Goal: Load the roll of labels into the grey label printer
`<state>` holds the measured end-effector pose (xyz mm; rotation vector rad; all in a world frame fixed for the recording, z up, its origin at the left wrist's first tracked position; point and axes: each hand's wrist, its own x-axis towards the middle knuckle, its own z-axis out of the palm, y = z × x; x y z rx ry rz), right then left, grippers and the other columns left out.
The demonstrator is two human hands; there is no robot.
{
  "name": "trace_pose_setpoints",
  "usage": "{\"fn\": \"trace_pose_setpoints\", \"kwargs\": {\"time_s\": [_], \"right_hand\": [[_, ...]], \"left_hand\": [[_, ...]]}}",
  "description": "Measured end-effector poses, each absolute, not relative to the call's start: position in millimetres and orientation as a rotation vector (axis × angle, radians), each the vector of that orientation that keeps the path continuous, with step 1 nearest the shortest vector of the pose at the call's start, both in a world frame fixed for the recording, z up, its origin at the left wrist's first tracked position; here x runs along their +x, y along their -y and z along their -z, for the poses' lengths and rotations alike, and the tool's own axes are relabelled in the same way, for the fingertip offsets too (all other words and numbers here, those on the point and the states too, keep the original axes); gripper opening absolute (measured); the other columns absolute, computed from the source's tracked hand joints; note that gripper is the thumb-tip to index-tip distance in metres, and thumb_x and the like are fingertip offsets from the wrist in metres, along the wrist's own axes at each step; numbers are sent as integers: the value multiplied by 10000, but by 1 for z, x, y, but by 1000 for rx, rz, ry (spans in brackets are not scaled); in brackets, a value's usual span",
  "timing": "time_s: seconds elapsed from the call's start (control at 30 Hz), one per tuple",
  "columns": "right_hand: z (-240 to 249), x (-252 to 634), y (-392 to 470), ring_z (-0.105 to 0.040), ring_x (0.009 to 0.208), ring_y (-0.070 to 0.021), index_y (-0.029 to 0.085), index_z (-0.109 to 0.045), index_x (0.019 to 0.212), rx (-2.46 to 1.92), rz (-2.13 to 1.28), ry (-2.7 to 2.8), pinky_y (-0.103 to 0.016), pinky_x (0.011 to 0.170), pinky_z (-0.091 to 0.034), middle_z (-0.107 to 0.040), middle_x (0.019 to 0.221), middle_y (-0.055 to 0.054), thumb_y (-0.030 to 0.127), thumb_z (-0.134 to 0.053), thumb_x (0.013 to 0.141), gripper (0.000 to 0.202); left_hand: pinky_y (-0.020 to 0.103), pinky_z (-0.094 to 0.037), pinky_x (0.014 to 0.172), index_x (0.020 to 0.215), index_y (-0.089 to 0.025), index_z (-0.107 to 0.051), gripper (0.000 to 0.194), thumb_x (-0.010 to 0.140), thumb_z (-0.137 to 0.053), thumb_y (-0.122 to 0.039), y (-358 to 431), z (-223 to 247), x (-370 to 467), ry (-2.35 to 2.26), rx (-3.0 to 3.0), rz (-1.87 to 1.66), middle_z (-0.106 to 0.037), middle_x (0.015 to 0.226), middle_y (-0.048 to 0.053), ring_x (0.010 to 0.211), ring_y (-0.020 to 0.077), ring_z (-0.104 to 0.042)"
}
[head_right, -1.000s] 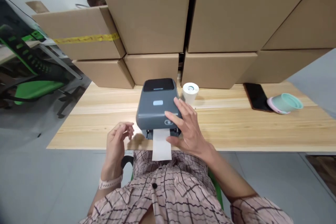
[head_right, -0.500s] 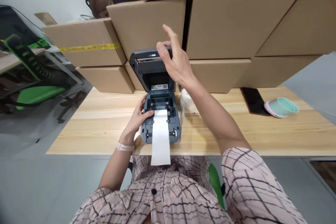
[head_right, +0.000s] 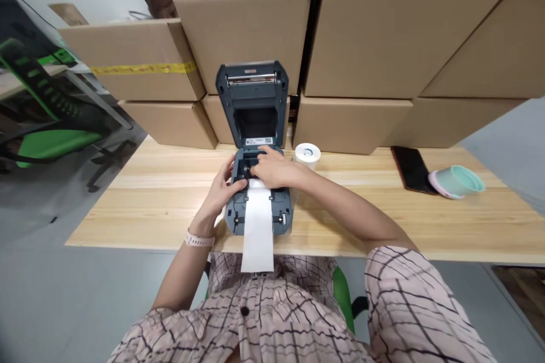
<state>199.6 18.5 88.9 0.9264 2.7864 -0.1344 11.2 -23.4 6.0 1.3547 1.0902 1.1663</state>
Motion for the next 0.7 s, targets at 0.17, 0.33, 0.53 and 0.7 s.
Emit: {"fn": "trace_pose_setpoints", "kwargs": {"time_s": [0.17, 0.33, 0.53, 0.7], "right_hand": [[-94, 196, -27, -716, 982, -289, 169, -733, 1147, 828, 333, -2694, -420, 959, -457, -787, 1001, -134, 247, -562, 944, 277], [-94, 202, -34, -692, 1056, -280, 208, -611, 1324, 809, 546, -2670, -355, 820, -498, -751, 1184, -100, 293, -625, 919, 414], [-107, 263, -23, -626, 1174, -223, 221, -597, 1380, 407, 1390, -3016, -354, 984, -479, -663, 1316, -103, 381, -663, 950, 463], [-83, 374, 16, -664, 1006, -223, 280, -745, 1045, 936, 1753, -3076, -373, 895, -526, -701, 1075, -68, 407, -778, 856, 230]], "left_hand": [[419, -500, 1061, 1628, -225, -219, 1019, 742, -721, -249, 17, 1, 3, -1033, 1330, -1129, -494, 1569, 190, 1340, 279, -581], [410, -524, 1011, 1656, -237, -77, 1092, 750, -687, -209, 15, 4, -4, -968, 1296, -1080, -445, 1601, 209, 1293, 268, -613], [462, -413, 1171, 1650, -197, -127, 1016, 796, -677, -234, 19, 3, -3, -947, 1296, -1087, -356, 1656, 202, 1453, 311, -479], [461, -384, 1202, 1645, -217, -174, 954, 832, -673, -250, 22, 1, -1, -938, 1317, -1099, -356, 1662, 176, 1478, 308, -450]]}}
